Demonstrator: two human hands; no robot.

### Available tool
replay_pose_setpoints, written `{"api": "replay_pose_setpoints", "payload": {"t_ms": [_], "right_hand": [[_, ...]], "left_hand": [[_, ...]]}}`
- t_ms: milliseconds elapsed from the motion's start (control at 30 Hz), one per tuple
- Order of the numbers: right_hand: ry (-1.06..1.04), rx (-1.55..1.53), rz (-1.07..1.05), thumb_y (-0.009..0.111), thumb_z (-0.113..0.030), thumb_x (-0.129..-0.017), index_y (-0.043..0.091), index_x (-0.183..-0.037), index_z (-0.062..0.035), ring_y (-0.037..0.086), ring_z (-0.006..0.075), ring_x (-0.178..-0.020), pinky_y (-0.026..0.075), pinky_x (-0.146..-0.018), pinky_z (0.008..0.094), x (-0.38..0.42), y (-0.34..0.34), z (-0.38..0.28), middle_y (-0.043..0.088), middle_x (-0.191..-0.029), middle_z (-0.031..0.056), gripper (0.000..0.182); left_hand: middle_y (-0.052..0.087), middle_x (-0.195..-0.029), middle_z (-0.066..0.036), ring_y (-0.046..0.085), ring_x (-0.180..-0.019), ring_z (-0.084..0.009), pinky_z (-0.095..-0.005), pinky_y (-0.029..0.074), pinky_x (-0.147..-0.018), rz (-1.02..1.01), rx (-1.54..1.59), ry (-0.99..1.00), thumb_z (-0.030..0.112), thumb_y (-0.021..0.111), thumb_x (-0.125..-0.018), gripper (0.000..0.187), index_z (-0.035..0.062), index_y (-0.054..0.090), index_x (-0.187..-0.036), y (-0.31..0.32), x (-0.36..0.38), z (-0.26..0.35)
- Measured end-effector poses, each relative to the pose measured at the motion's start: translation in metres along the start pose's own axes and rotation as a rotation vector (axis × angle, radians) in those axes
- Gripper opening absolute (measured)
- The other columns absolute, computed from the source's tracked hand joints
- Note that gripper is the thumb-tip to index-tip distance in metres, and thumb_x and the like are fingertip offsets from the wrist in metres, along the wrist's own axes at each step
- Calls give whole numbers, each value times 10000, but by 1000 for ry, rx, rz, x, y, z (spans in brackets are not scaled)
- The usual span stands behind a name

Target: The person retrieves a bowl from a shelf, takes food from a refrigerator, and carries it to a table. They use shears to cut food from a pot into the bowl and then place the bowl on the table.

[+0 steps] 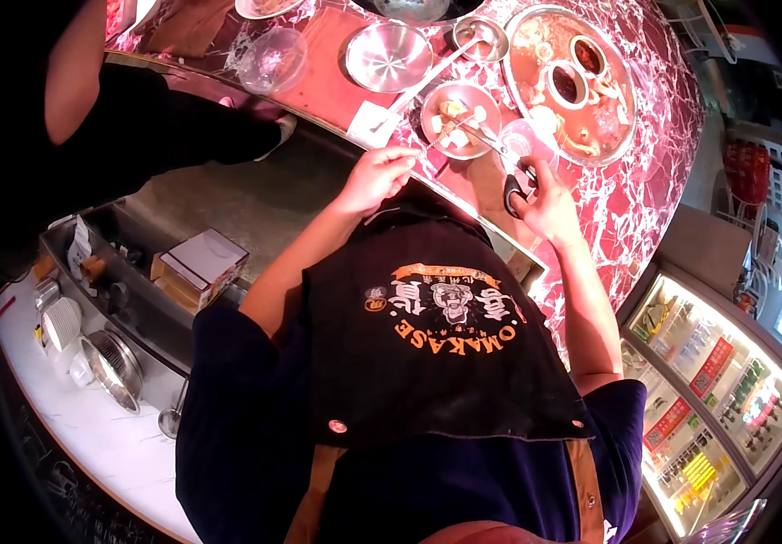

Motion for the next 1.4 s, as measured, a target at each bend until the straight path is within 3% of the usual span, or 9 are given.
{"api": "replay_pose_setpoints", "payload": {"t_ms": [400,533,600,733,800,833,1233,1333,1400], "right_hand": [[189,22,-77,667,-126,-771,549,-1261,-123,658,384,-981,519,-868,452,22,-1,-3,663,-1076,192,504],[11,-2,14,675,-153,-785,546,-1250,-117,663,386,-961,522,-856,454,4,11,0,669,-1050,196,484],[-53,9,34,658,-102,-783,603,-1203,-106,692,367,-883,547,-782,442,2,13,13,703,-959,187,423],[-1,-30,-32,666,-91,-771,620,-1172,-83,699,310,-870,544,-794,395,20,-14,12,689,-1002,195,404],[183,-112,-134,684,-78,-780,576,-1239,-54,689,242,-988,523,-874,330,25,-21,11,692,-1054,165,472],[142,-113,-80,706,-170,-747,602,-1204,-73,689,248,-845,538,-811,354,23,-23,9,699,-999,160,478],[141,-248,-164,713,-202,-780,584,-1248,-56,686,285,-1027,508,-928,366,-11,25,27,706,-1045,181,506],[179,-284,-192,713,-157,-791,583,-1240,-37,693,266,-999,514,-904,355,-10,26,24,711,-1024,181,482],[98,-280,-160,652,-35,-864,558,-1254,-17,655,136,-779,505,-702,281,-11,30,29,701,-875,99,402]], "left_hand": [[498,-722,-2,387,-505,-56,-199,295,-444,-40,354,-206,99,526,-991,295,-27,544,-1258,-2,-1,-13],[459,-710,12,368,-498,-53,-191,280,-442,0,311,-215,124,518,-1003,268,1,569,-1235,-1,3,-13],[461,-711,10,366,-496,-51,-189,275,-442,11,299,-207,125,523,-1001,266,0,569,-1231,-3,4,-13],[468,-705,9,362,-494,-47,-193,273,-443,41,308,-219,124,538,-994,270,0,577,-1231,-6,7,-12],[469,-701,10,363,-495,-45,-195,273,-443,55,298,-211,123,542,-993,274,-1,581,-1234,-9,6,-12],[473,-698,10,363,-496,-44,-197,274,-443,48,251,-203,121,545,-991,273,-4,590,-1230,-9,4,-13],[480,-666,27,371,-489,-38,-202,266,-439,37,139,-193,137,565,-980,228,3,637,-1150,-3,5,-14],[481,-665,31,370,-489,-35,-202,261,-438,39,135,-194,149,571,-979,223,14,639,-1142,-3,4,-15],[481,-662,34,369,-489,-34,-202,258,-437,51,144,-201,154,572,-979,222,18,639,-1142,-4,7,-15]]}}
Point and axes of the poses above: each hand's wrist, its own x-axis away from the middle knuckle, its own y-axis out of the palm, z = x × y, the point moved 5 cm from there along -x, towards the middle knuckle
